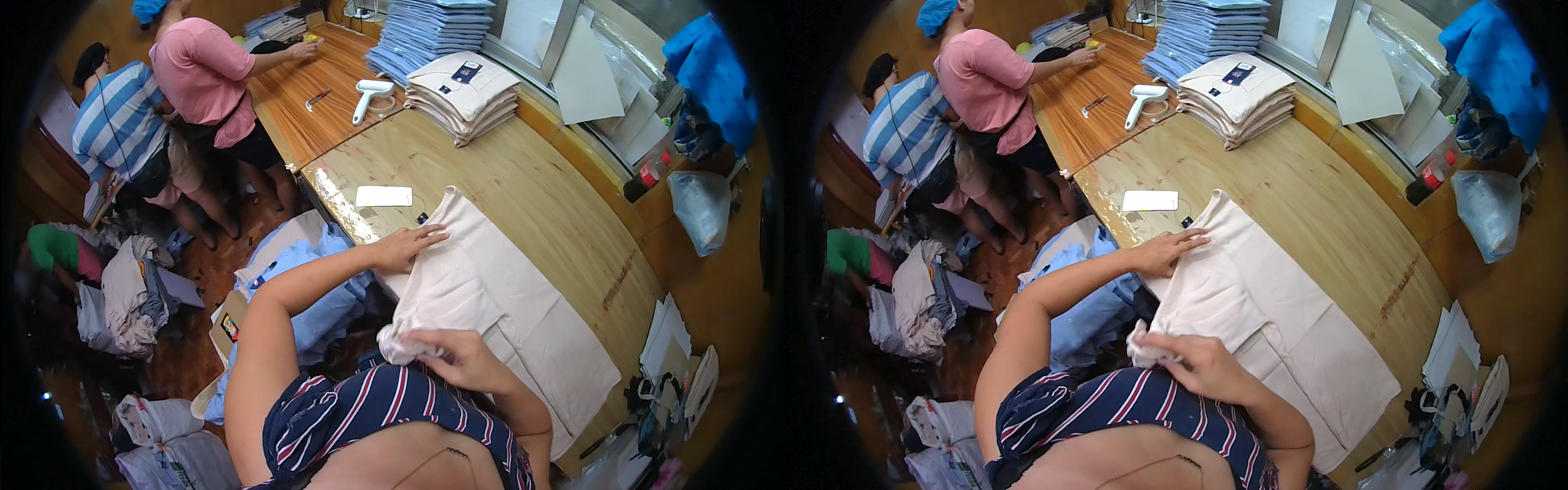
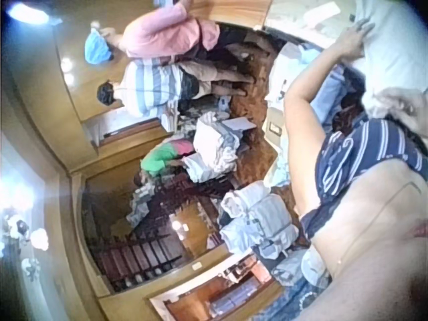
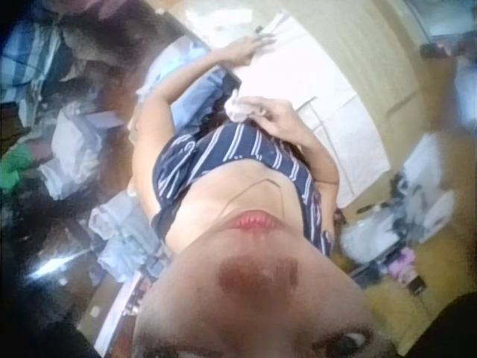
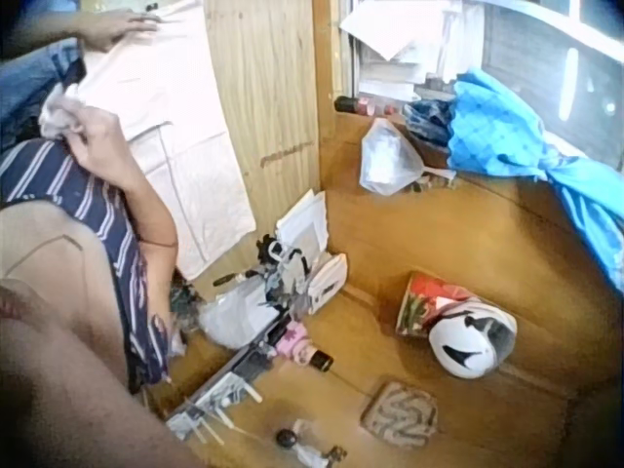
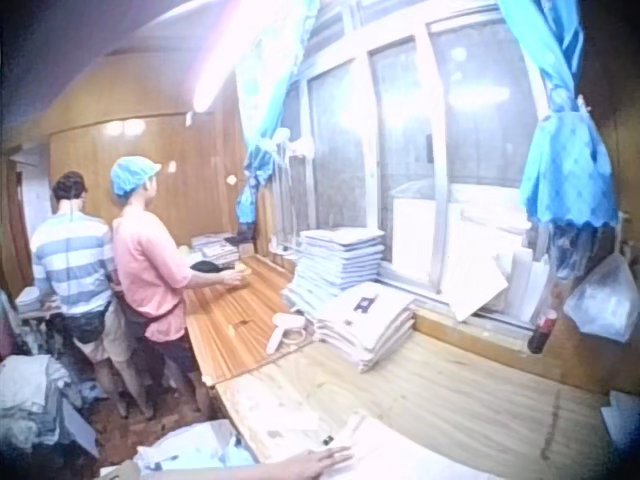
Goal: The person repeatedly folds light-colored shirts on a wooden table, smoothing and aligning them before stacking. The person handles each shirt one at a time, folds it into a compact rectangle, and places it on a growing stack.
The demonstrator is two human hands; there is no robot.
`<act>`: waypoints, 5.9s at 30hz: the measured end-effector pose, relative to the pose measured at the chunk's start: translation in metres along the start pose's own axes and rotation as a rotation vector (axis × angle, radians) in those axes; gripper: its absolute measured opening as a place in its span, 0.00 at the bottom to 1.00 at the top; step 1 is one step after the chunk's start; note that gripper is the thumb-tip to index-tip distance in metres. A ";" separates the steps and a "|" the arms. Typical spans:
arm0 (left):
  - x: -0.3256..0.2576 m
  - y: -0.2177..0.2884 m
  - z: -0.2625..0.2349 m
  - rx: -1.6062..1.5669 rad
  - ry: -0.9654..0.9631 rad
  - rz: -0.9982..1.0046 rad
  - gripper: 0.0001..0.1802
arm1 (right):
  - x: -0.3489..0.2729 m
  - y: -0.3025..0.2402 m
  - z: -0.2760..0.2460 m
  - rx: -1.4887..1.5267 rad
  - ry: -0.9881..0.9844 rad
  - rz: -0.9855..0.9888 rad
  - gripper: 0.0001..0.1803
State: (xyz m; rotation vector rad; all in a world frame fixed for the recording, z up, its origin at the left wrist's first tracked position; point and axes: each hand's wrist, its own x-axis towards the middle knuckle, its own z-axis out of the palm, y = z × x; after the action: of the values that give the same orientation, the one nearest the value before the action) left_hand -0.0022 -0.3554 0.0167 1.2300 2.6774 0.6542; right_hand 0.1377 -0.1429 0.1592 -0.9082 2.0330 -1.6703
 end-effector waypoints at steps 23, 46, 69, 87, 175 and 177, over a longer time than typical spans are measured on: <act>0.127 -0.017 0.009 0.231 -0.003 -0.082 0.26 | -0.220 0.189 -0.102 0.610 1.447 0.323 0.18; 0.162 0.017 0.072 0.428 0.178 -0.291 0.31 | -0.165 0.214 -0.158 -1.242 0.905 0.805 0.27; -0.071 0.015 0.119 -0.369 -0.799 -0.363 0.24 | -0.358 0.157 0.040 -1.431 0.833 0.885 0.25; 0.056 0.014 -0.004 -1.964 0.152 -0.135 0.23 | -0.378 0.137 -0.165 0.063 1.810 0.387 0.18; 0.086 0.083 0.074 0.351 0.004 -0.053 0.33 | -0.336 0.195 -0.110 -1.186 1.451 1.521 0.26; 0.082 0.062 0.069 0.381 -0.039 -0.053 0.31 | -0.324 0.182 -0.092 -1.156 1.381 1.461 0.27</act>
State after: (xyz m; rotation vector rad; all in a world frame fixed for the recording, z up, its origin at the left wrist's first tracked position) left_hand 0.0062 -0.2360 -0.0128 1.2255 2.8764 0.1107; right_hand 0.2694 0.1599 -0.0343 1.8062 2.8753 0.0680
